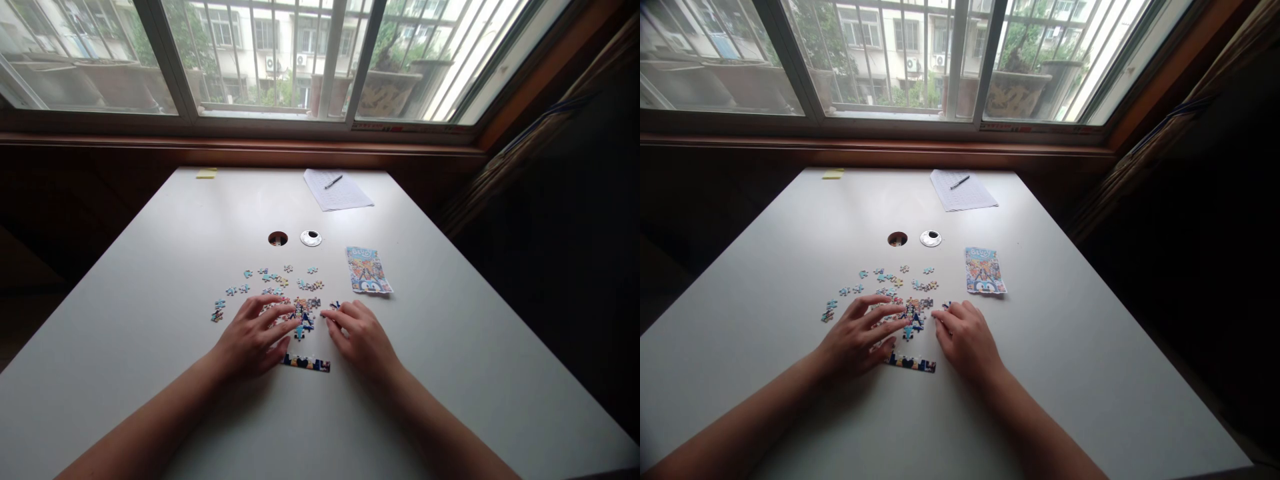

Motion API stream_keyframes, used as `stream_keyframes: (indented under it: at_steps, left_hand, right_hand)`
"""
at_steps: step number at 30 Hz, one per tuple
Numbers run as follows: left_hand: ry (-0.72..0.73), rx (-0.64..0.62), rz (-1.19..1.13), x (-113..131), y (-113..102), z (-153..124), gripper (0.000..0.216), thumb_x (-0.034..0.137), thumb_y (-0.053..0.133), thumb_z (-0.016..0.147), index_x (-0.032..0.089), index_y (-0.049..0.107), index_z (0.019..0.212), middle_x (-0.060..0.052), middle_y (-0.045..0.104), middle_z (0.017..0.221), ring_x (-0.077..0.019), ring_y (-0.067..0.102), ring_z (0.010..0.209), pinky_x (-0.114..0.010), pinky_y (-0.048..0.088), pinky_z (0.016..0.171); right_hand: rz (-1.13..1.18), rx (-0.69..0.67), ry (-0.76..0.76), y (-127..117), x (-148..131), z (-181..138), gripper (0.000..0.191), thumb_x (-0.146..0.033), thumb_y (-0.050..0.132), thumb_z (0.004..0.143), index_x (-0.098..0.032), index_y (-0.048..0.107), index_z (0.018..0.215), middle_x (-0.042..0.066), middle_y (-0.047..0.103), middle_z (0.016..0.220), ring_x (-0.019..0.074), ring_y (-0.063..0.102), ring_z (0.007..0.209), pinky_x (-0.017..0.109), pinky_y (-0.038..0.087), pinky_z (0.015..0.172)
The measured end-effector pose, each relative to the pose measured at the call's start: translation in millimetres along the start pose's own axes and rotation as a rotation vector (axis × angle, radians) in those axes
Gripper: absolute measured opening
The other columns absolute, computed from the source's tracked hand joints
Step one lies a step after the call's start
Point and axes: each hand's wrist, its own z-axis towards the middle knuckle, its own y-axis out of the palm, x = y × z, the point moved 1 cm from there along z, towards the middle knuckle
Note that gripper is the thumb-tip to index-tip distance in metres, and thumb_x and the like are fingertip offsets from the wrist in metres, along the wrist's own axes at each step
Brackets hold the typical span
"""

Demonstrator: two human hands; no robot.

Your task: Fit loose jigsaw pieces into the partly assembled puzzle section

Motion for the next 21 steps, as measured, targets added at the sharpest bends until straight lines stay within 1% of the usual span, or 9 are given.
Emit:
stream_keyframes:
  at_steps: [3,7,9,10,12,14,16,18,21]
  left_hand:
    - [0.040,-0.043,0.049,6.0,1.4,4.0,0.042,0.024,0.062,0.091,0.028,0.063,0.133,-0.004,0.061,0.142,-0.0299,0.048,0.131,-0.050,0.044,0.107]
    - [0.067,-0.074,0.103,7.6,4.8,5.4,0.041,0.031,0.061,0.093,0.028,0.063,0.134,-0.004,0.056,0.148,-0.0330,0.044,0.134,-0.055,0.041,0.109]
    - [0.070,-0.088,0.111,7.3,6.5,5.0,0.042,0.034,0.061,0.093,0.029,0.062,0.135,-0.005,0.055,0.148,-0.0335,0.044,0.134,-0.057,0.039,0.110]
    - [0.071,-0.093,0.111,7.2,7.0,4.8,0.043,0.036,0.061,0.093,0.029,0.061,0.135,-0.006,0.055,0.147,-0.0333,0.045,0.133,-0.057,0.039,0.110]
    - [0.068,-0.099,0.108,7.1,7.6,4.5,0.044,0.037,0.062,0.093,0.029,0.060,0.137,-0.006,0.057,0.145,-0.0327,0.046,0.132,-0.057,0.038,0.111]
    - [0.065,-0.102,0.104,6.8,7.9,4.2,0.044,0.036,0.062,0.093,0.030,0.060,0.137,-0.006,0.059,0.142,-0.0320,0.047,0.130,-0.056,0.038,0.111]
    - [0.065,-0.107,0.102,6.4,8.3,3.7,0.044,0.037,0.062,0.093,0.030,0.060,0.136,-0.006,0.060,0.141,-0.0314,0.047,0.129,-0.055,0.038,0.111]
    - [0.063,-0.110,0.099,6.0,8.9,3.0,0.044,0.037,0.061,0.093,0.030,0.059,0.137,-0.005,0.060,0.140,-0.0311,0.048,0.128,-0.055,0.038,0.111]
    - [0.056,-0.116,0.097,6.2,10.0,2.1,0.044,0.039,0.061,0.093,0.030,0.059,0.136,-0.005,0.061,0.139,-0.0311,0.049,0.125,-0.056,0.037,0.111]
  right_hand:
    - [0.017,-0.018,0.046,1.5,-5.8,-2.6,0.028,-0.020,0.052,0.098,-0.021,0.074,0.115,0.008,0.070,0.087,0.0222,0.065,0.083,0.034,0.052,0.077]
    - [0.076,-0.069,0.142,2.3,-10.4,-5.3,0.033,-0.023,0.051,0.097,-0.021,0.072,0.122,0.010,0.076,0.105,0.0234,0.072,0.090,0.034,0.055,0.081]
    - [0.134,-0.115,0.190,0.9,-11.8,-5.1,0.035,-0.024,0.050,0.097,-0.019,0.072,0.124,0.011,0.077,0.109,0.0250,0.073,0.094,0.036,0.056,0.085]
    - [0.167,-0.145,0.222,-0.2,-12.2,-4.7,0.037,-0.026,0.050,0.097,-0.018,0.071,0.126,0.010,0.078,0.106,0.0250,0.074,0.092,0.036,0.056,0.084]
    - [0.237,-0.220,0.299,-3.0,-12.6,-3.5,0.041,-0.028,0.050,0.097,-0.017,0.067,0.132,0.008,0.079,0.091,0.0241,0.074,0.083,0.035,0.056,0.078]
    - [0.320,-0.302,0.367,-5.8,-13.2,-2.4,0.046,-0.031,0.049,0.097,-0.016,0.062,0.138,0.003,0.077,0.074,0.0222,0.072,0.071,0.032,0.054,0.070]
    - [0.425,-0.375,0.409,-8.2,-14.4,-1.7,0.050,-0.031,0.047,0.098,-0.014,0.056,0.144,0.000,0.072,0.063,0.0203,0.070,0.063,0.030,0.052,0.066]
    - [0.517,-0.422,0.434,-10.1,-16.2,-1.3,0.053,-0.031,0.046,0.098,-0.013,0.052,0.147,-0.003,0.070,0.058,0.0189,0.069,0.060,0.028,0.052,0.066]
    - [0.585,-0.463,0.459,-11.9,-19.1,-1.1,0.054,-0.031,0.046,0.097,-0.013,0.050,0.148,-0.004,0.069,0.056,0.0187,0.069,0.060,0.028,0.051,0.066]
